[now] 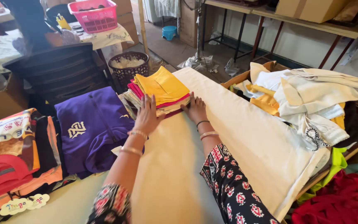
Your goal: The person folds a red patterned dress on a table. They smooth the fabric, fold the sides inward, and then fold the garment in half before placing it on a stack of other folded clothes.
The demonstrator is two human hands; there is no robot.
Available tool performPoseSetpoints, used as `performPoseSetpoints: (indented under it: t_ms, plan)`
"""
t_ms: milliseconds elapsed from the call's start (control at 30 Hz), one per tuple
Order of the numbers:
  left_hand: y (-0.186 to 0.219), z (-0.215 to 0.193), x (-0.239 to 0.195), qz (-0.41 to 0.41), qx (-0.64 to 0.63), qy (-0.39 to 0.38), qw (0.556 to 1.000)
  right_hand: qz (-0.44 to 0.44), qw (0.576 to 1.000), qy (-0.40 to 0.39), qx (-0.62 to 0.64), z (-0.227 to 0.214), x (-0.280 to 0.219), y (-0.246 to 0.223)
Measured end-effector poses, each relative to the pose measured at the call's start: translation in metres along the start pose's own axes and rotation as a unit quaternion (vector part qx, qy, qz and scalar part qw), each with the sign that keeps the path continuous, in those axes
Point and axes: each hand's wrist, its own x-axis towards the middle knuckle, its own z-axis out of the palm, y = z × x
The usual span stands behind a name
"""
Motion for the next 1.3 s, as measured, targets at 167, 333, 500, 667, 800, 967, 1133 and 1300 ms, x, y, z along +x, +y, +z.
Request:
performPoseSetpoints:
  t_ms: [167, 333, 500, 667, 800, 967, 1133, 1300]
  plan:
    - [0.034, -0.018, -0.109, 0.135, 0.013, -0.086, 0.987, 0.014, 0.996, -0.053, -0.076, -0.024, -0.018, -0.008]
    - [0.063, -0.058, -0.192, 0.203, -0.054, -0.137, 0.968, 0.013, 0.988, -0.105, -0.114, -0.067, -0.050, -0.018]
    - [0.075, -0.086, -0.212, 0.225, -0.057, -0.169, 0.958, -0.020, 0.980, -0.162, -0.114, -0.115, -0.092, -0.027]
    - [0.079, -0.071, -0.219, 0.265, -0.073, -0.184, 0.944, -0.055, 0.973, -0.200, -0.099, -0.179, -0.160, -0.032]
    - [0.083, -0.073, -0.220, 0.254, -0.052, -0.187, 0.947, -0.079, 0.961, -0.250, -0.082, -0.231, -0.232, -0.042]
    - [0.070, -0.050, -0.220, 0.301, -0.052, -0.145, 0.941, -0.116, 0.960, -0.250, -0.056, -0.296, -0.326, -0.047]
    - [0.073, -0.053, -0.222, 0.331, -0.063, -0.101, 0.936, -0.093, 0.966, -0.233, -0.058, -0.344, -0.400, -0.039]
    - [0.071, -0.052, -0.224, 0.340, -0.086, -0.086, 0.933, -0.084, 0.990, -0.097, -0.065, -0.361, -0.448, 0.008]
